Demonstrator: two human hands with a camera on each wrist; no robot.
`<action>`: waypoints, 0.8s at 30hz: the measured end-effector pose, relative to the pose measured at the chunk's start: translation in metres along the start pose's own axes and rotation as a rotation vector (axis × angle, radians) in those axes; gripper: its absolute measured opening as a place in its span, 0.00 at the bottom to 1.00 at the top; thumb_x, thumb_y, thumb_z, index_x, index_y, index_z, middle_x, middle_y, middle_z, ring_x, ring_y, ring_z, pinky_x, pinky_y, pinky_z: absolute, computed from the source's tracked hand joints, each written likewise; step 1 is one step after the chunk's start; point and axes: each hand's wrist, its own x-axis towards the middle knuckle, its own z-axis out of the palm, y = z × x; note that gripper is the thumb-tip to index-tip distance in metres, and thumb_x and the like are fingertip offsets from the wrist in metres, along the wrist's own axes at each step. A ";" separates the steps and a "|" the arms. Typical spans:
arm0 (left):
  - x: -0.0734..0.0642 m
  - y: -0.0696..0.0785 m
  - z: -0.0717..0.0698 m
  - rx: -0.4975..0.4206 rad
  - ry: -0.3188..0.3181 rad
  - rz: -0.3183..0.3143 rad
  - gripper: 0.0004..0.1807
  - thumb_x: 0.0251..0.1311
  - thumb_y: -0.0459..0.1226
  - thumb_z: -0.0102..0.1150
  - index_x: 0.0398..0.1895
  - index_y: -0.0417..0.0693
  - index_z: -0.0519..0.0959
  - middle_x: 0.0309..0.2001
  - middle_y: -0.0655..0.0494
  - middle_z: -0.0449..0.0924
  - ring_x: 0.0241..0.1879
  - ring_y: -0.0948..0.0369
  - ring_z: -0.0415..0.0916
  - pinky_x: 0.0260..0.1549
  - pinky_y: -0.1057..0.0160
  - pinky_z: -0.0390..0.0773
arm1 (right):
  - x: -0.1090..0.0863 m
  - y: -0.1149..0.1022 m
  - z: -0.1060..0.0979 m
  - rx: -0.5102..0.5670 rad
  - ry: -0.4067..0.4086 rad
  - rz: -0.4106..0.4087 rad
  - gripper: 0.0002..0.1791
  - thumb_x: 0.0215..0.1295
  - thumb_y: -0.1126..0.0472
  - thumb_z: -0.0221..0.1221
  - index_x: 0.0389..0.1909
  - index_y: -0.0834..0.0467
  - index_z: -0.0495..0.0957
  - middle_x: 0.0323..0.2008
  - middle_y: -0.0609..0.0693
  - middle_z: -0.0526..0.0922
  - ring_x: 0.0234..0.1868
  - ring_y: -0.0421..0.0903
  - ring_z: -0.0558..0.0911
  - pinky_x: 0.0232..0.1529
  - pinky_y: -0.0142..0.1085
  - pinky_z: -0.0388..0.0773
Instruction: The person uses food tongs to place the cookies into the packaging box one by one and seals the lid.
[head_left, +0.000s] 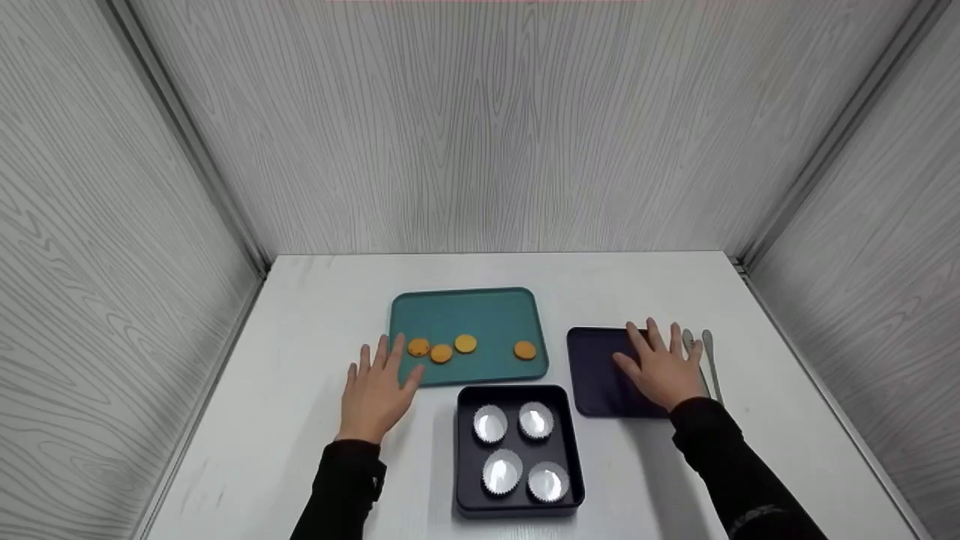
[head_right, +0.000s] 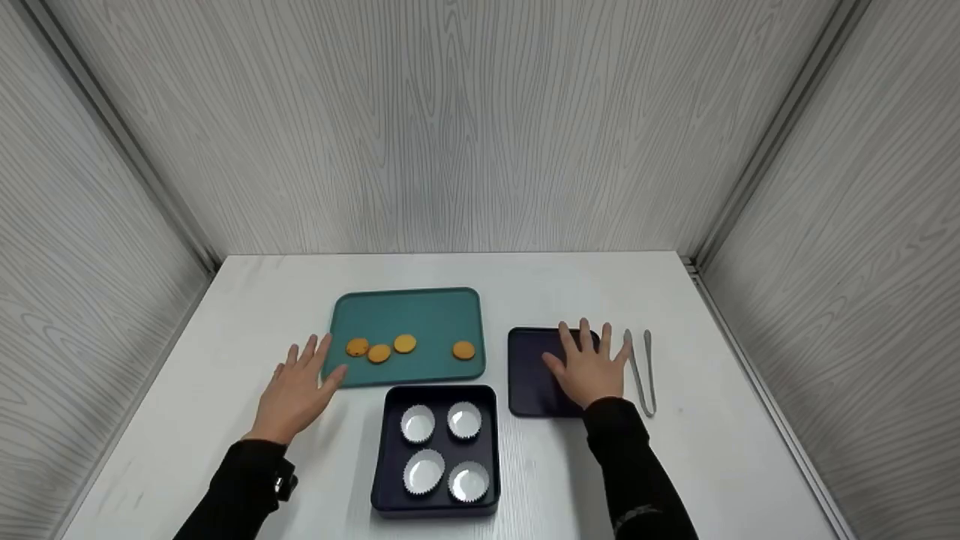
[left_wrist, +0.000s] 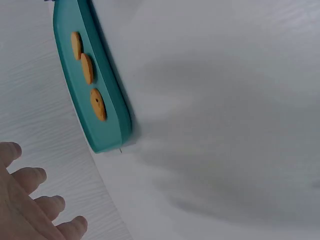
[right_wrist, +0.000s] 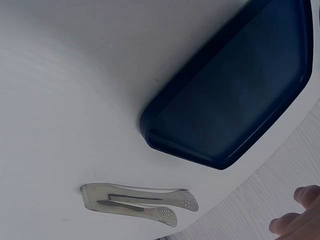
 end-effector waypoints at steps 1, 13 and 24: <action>-0.001 0.002 0.002 -0.018 -0.002 -0.001 0.41 0.75 0.60 0.45 0.82 0.50 0.55 0.80 0.39 0.52 0.78 0.34 0.46 0.73 0.32 0.51 | -0.001 0.001 -0.001 0.004 0.001 0.001 0.39 0.78 0.36 0.47 0.81 0.53 0.55 0.79 0.66 0.53 0.77 0.76 0.44 0.68 0.78 0.35; -0.025 0.028 0.036 -0.271 -0.059 -0.051 0.43 0.75 0.63 0.43 0.84 0.52 0.50 0.81 0.44 0.51 0.78 0.37 0.47 0.73 0.36 0.56 | -0.010 0.011 0.002 0.000 0.046 -0.013 0.39 0.78 0.38 0.50 0.81 0.54 0.56 0.78 0.67 0.56 0.76 0.77 0.47 0.69 0.78 0.39; -0.053 0.052 0.067 -0.467 -0.111 -0.116 0.45 0.73 0.65 0.42 0.83 0.50 0.51 0.80 0.45 0.53 0.79 0.42 0.49 0.73 0.37 0.58 | -0.020 0.032 0.007 0.003 0.058 0.006 0.41 0.77 0.38 0.50 0.81 0.58 0.55 0.77 0.70 0.54 0.76 0.77 0.46 0.69 0.76 0.42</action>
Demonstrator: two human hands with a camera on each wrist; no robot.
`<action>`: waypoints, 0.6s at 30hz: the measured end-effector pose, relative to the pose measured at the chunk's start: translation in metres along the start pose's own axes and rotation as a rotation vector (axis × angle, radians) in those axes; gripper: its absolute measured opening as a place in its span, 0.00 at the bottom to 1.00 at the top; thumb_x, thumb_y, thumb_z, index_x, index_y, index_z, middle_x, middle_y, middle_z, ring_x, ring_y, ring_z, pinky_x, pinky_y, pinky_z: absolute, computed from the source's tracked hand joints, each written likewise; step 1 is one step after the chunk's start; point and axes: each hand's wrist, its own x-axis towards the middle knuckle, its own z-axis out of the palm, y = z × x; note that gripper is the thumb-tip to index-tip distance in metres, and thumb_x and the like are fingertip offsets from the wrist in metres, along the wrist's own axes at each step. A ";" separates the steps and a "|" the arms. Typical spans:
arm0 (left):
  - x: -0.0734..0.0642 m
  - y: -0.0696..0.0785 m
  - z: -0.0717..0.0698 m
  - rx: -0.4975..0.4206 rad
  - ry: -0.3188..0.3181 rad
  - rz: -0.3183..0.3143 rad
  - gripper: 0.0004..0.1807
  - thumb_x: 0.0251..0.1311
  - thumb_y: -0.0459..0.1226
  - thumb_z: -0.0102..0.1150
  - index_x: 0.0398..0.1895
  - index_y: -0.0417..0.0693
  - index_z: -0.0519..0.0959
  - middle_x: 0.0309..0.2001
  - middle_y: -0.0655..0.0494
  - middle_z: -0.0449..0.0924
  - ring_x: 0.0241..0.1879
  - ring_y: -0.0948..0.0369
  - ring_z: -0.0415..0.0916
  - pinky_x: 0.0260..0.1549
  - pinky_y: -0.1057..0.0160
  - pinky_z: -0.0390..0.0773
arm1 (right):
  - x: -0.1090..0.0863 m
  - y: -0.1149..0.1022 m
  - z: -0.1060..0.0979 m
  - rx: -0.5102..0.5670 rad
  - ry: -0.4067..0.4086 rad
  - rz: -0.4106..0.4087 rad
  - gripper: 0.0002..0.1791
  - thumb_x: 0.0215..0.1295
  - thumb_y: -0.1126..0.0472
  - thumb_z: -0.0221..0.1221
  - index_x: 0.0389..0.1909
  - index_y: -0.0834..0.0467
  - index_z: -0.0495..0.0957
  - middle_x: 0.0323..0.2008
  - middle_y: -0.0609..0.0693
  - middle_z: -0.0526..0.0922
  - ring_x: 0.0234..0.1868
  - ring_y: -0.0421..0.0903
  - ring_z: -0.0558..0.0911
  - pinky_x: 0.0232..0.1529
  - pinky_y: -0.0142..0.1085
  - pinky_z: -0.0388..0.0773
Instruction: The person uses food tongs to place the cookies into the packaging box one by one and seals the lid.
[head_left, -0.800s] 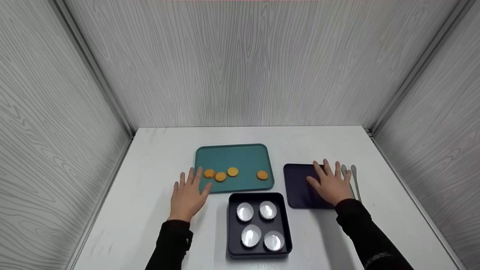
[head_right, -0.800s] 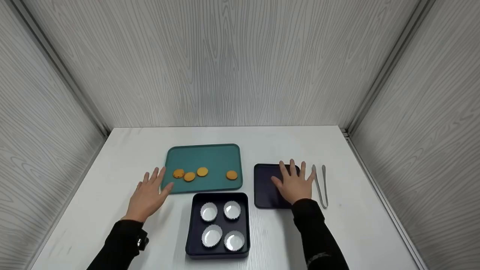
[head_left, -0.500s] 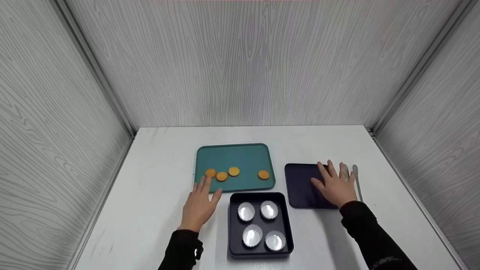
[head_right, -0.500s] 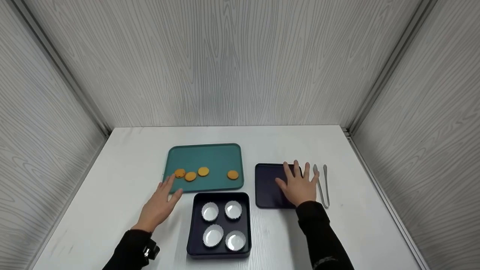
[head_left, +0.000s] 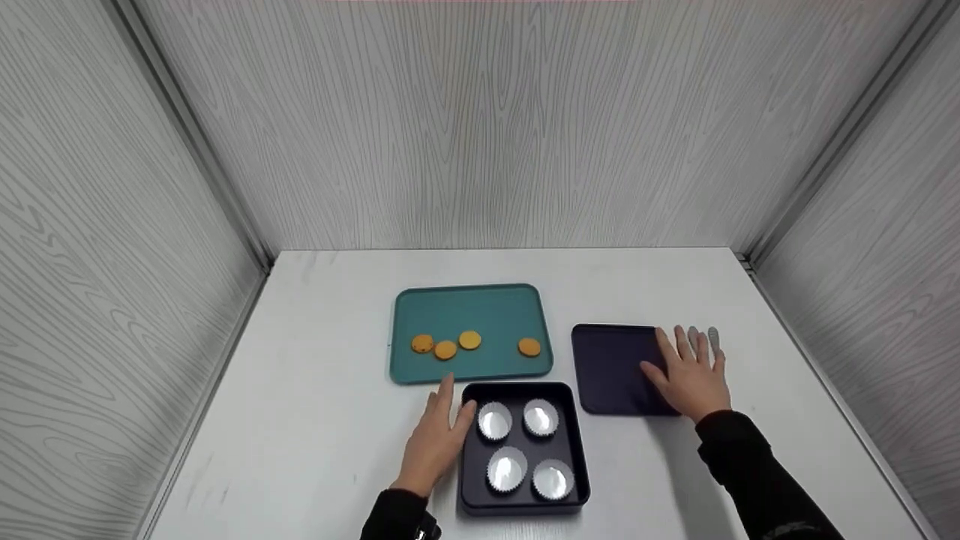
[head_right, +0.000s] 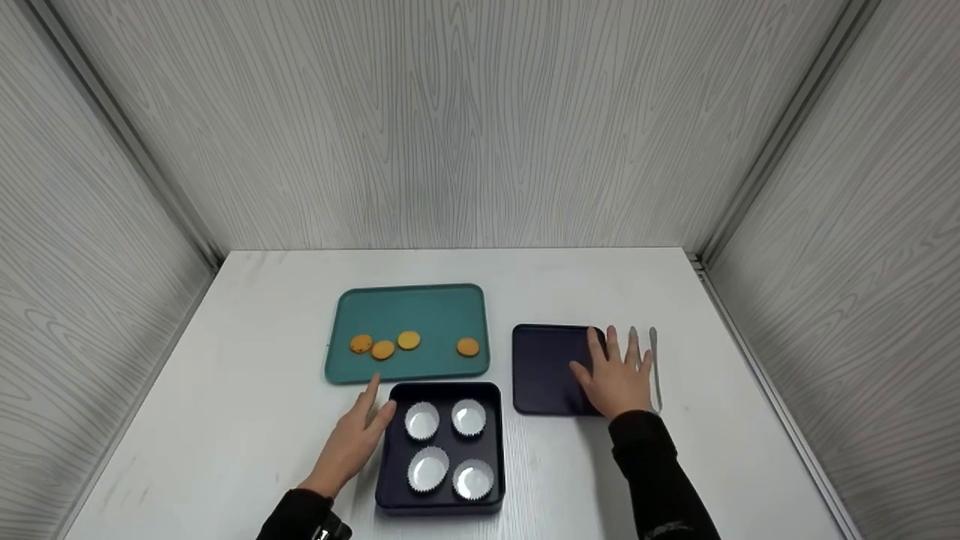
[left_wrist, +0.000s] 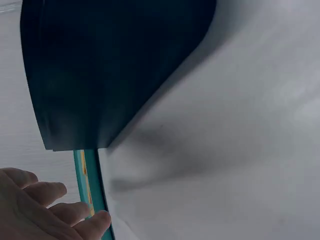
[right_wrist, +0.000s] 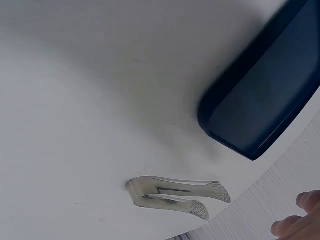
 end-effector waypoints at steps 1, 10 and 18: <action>-0.001 0.000 0.003 -0.011 0.000 -0.003 0.45 0.74 0.65 0.43 0.83 0.49 0.51 0.80 0.45 0.53 0.79 0.42 0.49 0.73 0.37 0.58 | -0.001 0.002 0.001 0.006 0.008 0.003 0.41 0.77 0.38 0.51 0.80 0.58 0.55 0.77 0.71 0.54 0.76 0.77 0.45 0.69 0.77 0.42; -0.009 -0.003 0.020 -0.098 0.026 -0.020 0.43 0.76 0.55 0.50 0.83 0.45 0.49 0.79 0.36 0.54 0.78 0.38 0.51 0.74 0.38 0.56 | -0.010 0.016 0.005 -0.010 0.089 0.026 0.43 0.75 0.43 0.57 0.78 0.66 0.56 0.74 0.73 0.58 0.74 0.78 0.52 0.63 0.79 0.51; -0.011 -0.004 0.029 -0.126 0.040 0.020 0.37 0.77 0.41 0.50 0.82 0.38 0.49 0.79 0.38 0.54 0.77 0.41 0.54 0.75 0.42 0.57 | -0.017 0.026 0.007 0.008 0.168 0.098 0.43 0.74 0.48 0.60 0.77 0.69 0.54 0.70 0.78 0.59 0.61 0.85 0.64 0.52 0.76 0.65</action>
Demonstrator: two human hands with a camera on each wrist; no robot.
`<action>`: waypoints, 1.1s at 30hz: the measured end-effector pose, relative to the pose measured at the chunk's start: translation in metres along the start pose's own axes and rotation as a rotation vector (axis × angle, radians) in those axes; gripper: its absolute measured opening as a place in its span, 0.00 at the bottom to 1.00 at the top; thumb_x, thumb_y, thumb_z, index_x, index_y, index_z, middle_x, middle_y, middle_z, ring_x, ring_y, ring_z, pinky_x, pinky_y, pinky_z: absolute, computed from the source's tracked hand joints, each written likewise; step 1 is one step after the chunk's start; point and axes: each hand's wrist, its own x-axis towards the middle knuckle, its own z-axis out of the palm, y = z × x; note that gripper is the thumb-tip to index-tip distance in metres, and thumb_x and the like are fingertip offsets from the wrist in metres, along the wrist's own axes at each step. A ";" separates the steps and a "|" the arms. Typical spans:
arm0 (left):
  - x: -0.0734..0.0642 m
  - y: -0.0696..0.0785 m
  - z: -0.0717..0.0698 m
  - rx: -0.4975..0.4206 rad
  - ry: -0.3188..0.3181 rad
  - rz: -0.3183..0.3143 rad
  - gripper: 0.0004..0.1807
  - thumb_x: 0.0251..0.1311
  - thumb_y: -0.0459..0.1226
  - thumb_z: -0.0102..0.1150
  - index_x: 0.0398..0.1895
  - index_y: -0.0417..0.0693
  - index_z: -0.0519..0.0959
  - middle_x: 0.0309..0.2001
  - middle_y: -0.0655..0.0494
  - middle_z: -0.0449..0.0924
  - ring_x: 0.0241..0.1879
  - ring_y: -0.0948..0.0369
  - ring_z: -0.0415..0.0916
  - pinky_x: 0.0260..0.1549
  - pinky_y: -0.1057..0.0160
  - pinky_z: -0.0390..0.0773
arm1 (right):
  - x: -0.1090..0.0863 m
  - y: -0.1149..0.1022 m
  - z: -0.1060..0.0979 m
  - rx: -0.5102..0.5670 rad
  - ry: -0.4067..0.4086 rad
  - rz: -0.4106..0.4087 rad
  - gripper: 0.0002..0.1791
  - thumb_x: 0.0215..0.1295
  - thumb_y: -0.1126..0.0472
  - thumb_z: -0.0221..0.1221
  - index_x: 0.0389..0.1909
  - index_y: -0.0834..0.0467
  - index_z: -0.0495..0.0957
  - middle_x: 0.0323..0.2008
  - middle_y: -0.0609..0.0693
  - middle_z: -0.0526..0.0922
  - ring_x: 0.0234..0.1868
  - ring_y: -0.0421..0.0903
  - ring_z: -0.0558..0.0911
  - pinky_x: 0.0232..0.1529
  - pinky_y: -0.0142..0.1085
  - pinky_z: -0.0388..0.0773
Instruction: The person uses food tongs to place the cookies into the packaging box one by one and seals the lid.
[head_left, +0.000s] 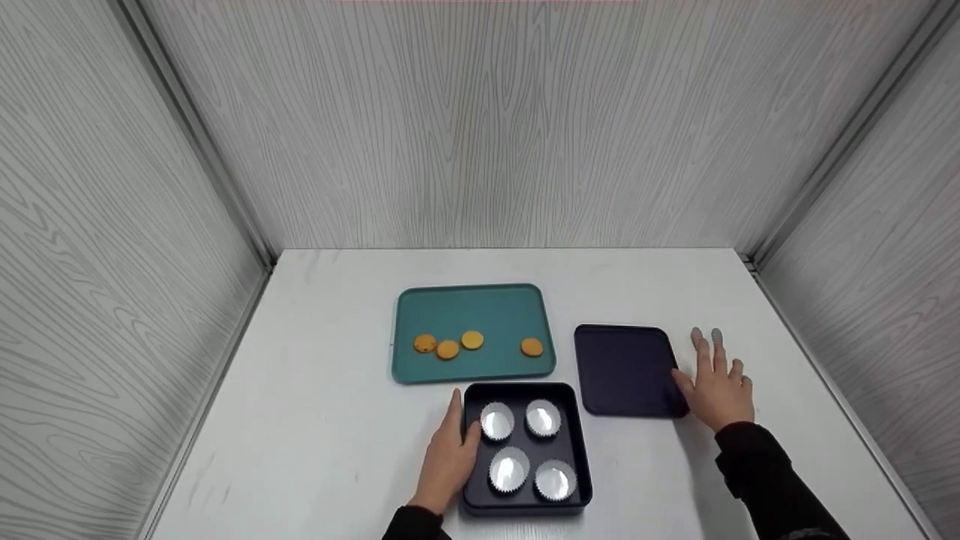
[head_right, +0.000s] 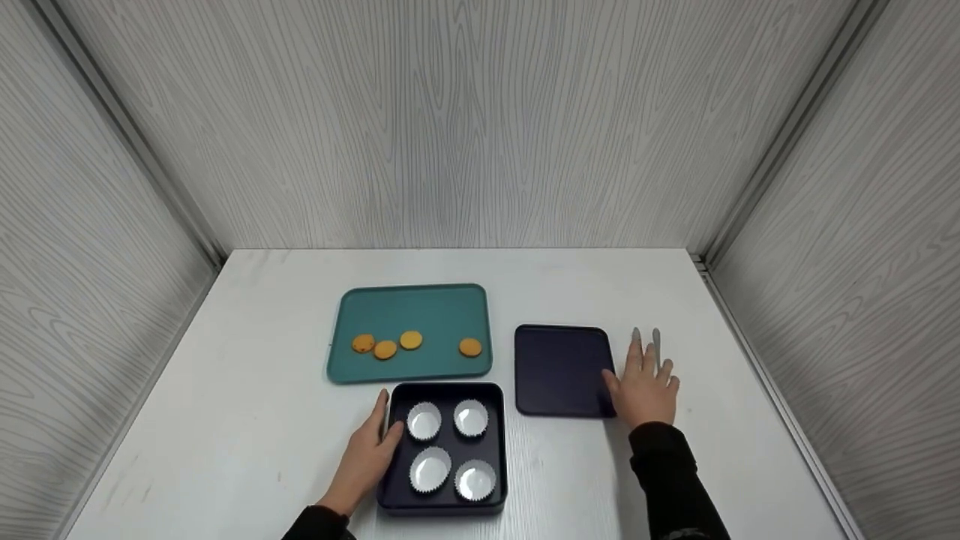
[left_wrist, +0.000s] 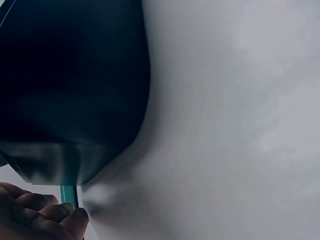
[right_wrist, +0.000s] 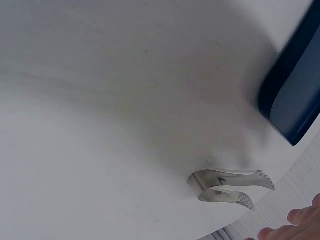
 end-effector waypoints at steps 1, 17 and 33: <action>0.000 0.000 0.001 -0.003 0.000 -0.001 0.37 0.78 0.41 0.49 0.82 0.37 0.49 0.79 0.38 0.54 0.77 0.41 0.55 0.75 0.42 0.57 | -0.001 0.002 0.001 0.002 0.021 0.011 0.42 0.73 0.49 0.60 0.75 0.70 0.55 0.67 0.79 0.62 0.59 0.85 0.66 0.50 0.76 0.67; -0.007 0.006 0.010 0.024 0.081 0.006 0.30 0.78 0.31 0.43 0.79 0.32 0.54 0.75 0.33 0.60 0.73 0.39 0.61 0.72 0.42 0.63 | -0.010 0.027 0.012 -0.018 0.054 0.148 0.37 0.72 0.53 0.60 0.65 0.80 0.61 0.45 0.82 0.70 0.45 0.82 0.72 0.39 0.73 0.71; -0.009 0.008 0.014 0.078 0.106 0.028 0.29 0.79 0.32 0.42 0.79 0.31 0.55 0.74 0.34 0.62 0.71 0.39 0.64 0.71 0.43 0.64 | -0.015 0.041 0.018 0.082 -0.181 0.263 0.33 0.75 0.59 0.53 0.65 0.83 0.56 0.46 0.84 0.68 0.42 0.80 0.75 0.37 0.67 0.76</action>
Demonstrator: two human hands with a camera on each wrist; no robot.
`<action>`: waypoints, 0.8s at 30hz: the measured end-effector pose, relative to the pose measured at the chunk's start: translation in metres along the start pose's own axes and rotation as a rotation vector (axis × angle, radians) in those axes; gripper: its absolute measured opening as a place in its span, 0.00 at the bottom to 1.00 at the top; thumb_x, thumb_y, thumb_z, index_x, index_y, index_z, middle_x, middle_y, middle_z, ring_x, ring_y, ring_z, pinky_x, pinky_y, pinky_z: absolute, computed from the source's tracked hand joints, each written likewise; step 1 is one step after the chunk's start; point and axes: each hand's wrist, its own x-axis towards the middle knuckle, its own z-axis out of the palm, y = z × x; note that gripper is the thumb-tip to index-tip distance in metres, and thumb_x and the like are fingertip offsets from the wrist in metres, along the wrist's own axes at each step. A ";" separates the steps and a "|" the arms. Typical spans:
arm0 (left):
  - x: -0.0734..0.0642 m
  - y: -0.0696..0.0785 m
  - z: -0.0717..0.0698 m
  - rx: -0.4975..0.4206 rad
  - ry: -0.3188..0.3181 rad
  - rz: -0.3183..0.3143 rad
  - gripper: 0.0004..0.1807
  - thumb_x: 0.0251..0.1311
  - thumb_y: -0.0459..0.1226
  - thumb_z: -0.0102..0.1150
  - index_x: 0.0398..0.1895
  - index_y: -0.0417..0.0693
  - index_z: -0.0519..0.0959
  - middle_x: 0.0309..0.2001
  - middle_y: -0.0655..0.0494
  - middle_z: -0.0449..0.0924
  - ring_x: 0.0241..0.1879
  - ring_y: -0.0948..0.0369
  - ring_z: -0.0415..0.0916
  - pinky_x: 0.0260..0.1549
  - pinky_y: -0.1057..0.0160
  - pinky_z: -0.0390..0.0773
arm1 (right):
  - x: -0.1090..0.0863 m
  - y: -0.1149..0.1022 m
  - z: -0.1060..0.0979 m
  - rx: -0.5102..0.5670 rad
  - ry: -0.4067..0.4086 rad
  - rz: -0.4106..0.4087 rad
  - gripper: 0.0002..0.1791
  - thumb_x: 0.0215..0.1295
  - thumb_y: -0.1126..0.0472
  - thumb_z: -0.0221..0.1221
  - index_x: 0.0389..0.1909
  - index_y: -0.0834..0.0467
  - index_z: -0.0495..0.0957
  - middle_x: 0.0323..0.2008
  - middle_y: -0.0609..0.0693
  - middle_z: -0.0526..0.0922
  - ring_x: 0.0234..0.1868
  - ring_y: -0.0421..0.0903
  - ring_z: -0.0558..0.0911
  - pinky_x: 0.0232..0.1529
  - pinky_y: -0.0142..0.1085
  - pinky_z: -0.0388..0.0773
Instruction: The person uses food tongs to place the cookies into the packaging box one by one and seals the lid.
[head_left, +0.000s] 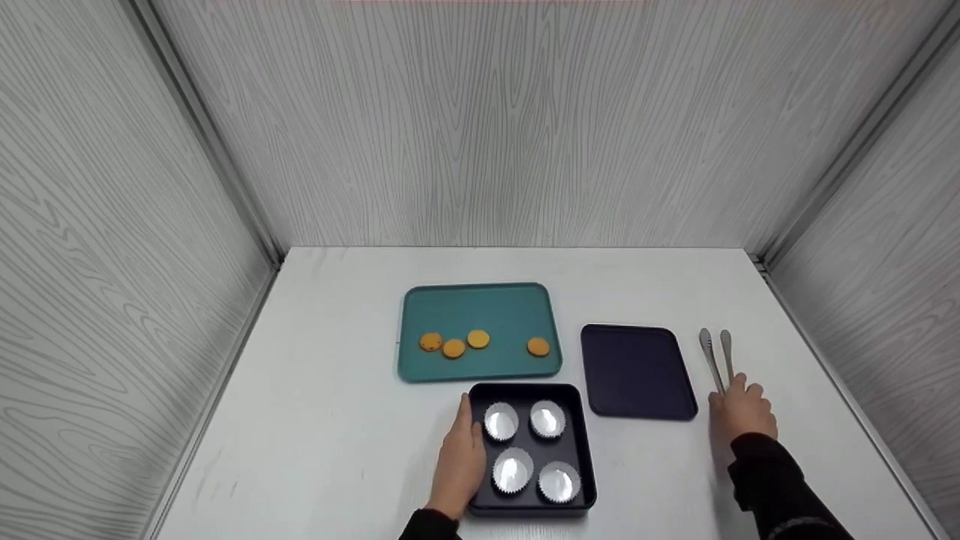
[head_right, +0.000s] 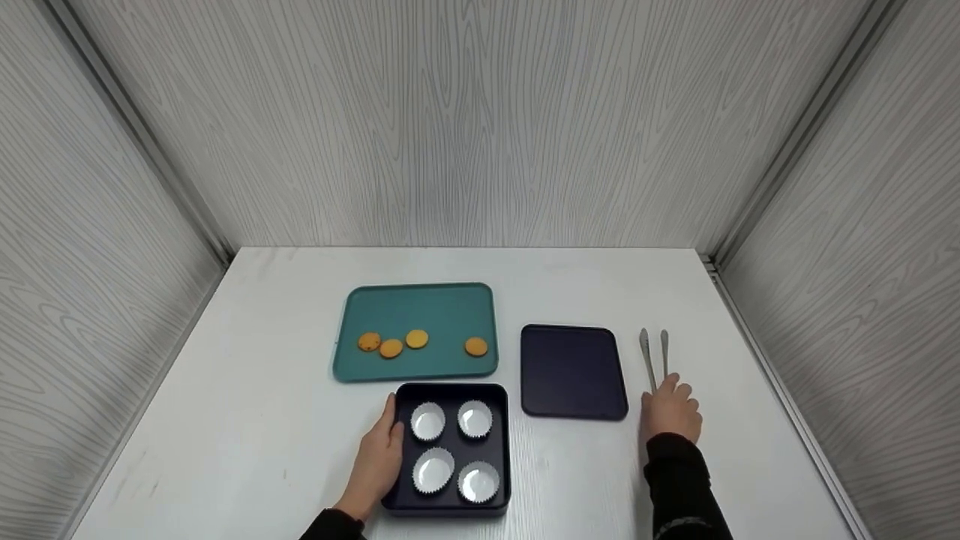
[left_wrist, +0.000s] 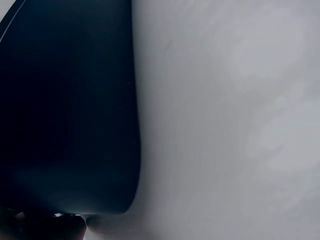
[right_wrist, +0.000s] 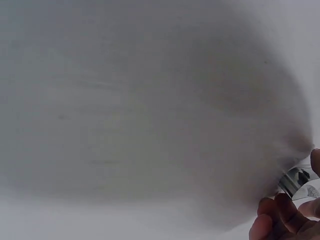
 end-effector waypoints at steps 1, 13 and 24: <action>0.000 0.000 0.000 0.001 0.004 0.001 0.29 0.79 0.32 0.43 0.78 0.31 0.55 0.74 0.34 0.62 0.71 0.39 0.64 0.71 0.43 0.65 | 0.001 0.000 0.000 0.008 -0.005 0.003 0.33 0.75 0.59 0.53 0.65 0.83 0.57 0.46 0.83 0.68 0.42 0.80 0.76 0.36 0.67 0.76; -0.001 -0.003 0.001 0.018 -0.003 0.005 0.30 0.79 0.33 0.42 0.79 0.32 0.54 0.74 0.35 0.64 0.70 0.40 0.67 0.68 0.44 0.69 | 0.007 -0.005 0.004 0.098 0.010 0.021 0.15 0.73 0.66 0.47 0.40 0.79 0.63 0.35 0.76 0.68 0.27 0.73 0.78 0.28 0.62 0.76; -0.002 -0.002 0.001 0.015 0.002 0.005 0.30 0.79 0.33 0.43 0.79 0.33 0.54 0.74 0.35 0.64 0.69 0.40 0.67 0.68 0.43 0.69 | 0.012 0.001 -0.014 0.247 -0.089 0.153 0.19 0.71 0.60 0.45 0.47 0.75 0.57 0.40 0.78 0.75 0.35 0.72 0.80 0.34 0.61 0.75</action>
